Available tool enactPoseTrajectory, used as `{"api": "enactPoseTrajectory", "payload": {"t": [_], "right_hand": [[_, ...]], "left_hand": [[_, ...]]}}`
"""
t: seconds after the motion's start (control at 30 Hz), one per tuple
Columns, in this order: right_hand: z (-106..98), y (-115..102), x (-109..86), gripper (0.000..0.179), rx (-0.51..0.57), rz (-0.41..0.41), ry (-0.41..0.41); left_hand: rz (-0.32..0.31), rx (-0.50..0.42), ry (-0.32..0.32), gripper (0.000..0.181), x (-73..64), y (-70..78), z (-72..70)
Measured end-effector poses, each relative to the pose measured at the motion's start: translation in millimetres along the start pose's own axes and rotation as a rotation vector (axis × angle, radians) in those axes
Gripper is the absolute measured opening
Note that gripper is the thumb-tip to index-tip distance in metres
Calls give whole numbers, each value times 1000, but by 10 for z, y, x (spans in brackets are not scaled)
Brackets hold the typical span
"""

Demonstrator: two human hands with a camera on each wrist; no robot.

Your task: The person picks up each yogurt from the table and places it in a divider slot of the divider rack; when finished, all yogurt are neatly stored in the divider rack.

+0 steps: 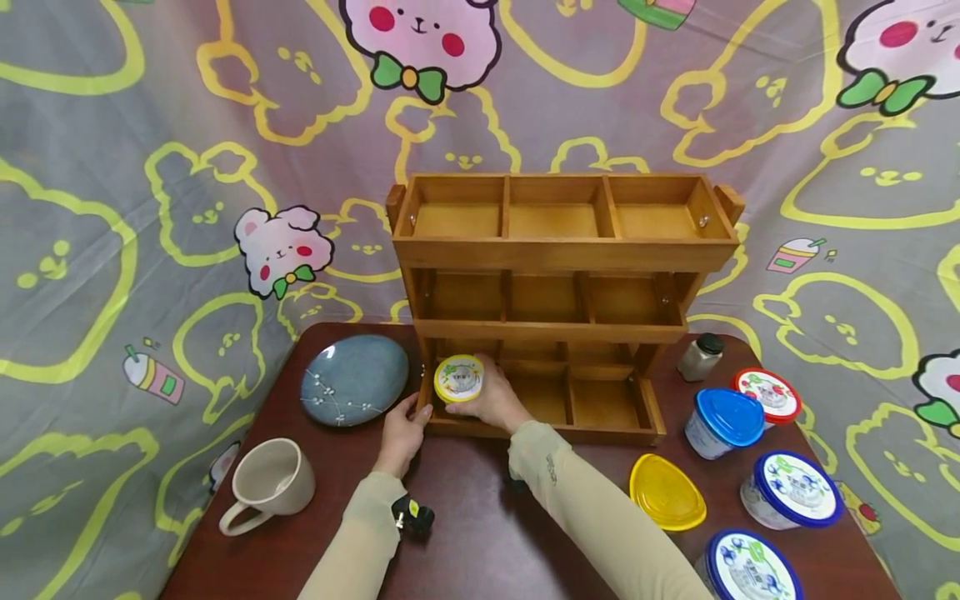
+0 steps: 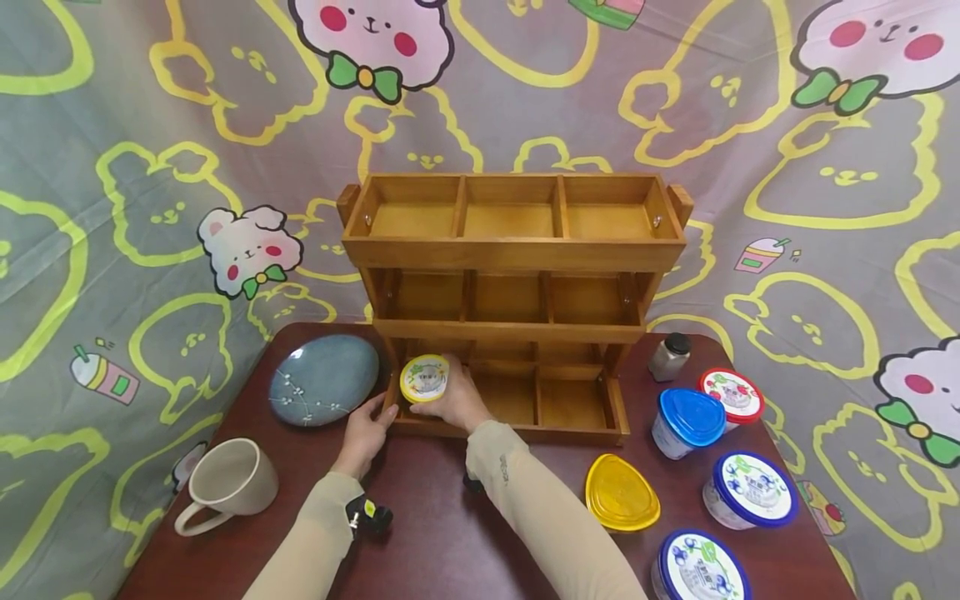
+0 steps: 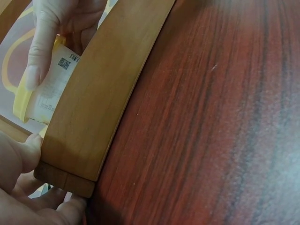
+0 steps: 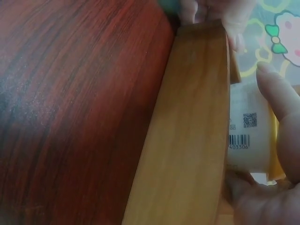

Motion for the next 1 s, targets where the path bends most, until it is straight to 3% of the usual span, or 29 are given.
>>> {"api": "enactPoseTrajectory", "payload": {"t": [0.23, 0.37, 0.53, 0.7, 0.87, 1.0], "right_hand": [[-132, -10, -164, 130, 33, 71, -7], [-372, -121, -430, 124, 5, 67, -12], [-843, -215, -1003, 111, -63, 30, 2], [-1461, -186, -1707, 102, -168, -32, 113], [-1960, 81, -2319, 97, -239, 84, 189], [-2101, 313, -2667, 98, -260, 158, 219]], "left_hand": [[11, -10, -13, 50, -1, 17, 39], [15, -19, -9, 49, 2, 20, 28], [-3, -13, -15, 51, -14, 5, 4], [-5, 8, -22, 52, -29, 13, -4], [5, 27, -27, 52, -26, 34, 7], [-4, 31, -37, 52, -36, 22, 39]]}}
Point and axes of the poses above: each hand's wrist, its own x-axis towards the middle knuckle, its own z-axis out of the palm, y = z × x, the point moved 7 cm from there along x, towards the middle knuckle, and after that the axes turned 2 degrees about -y, right-handed, at the moved point
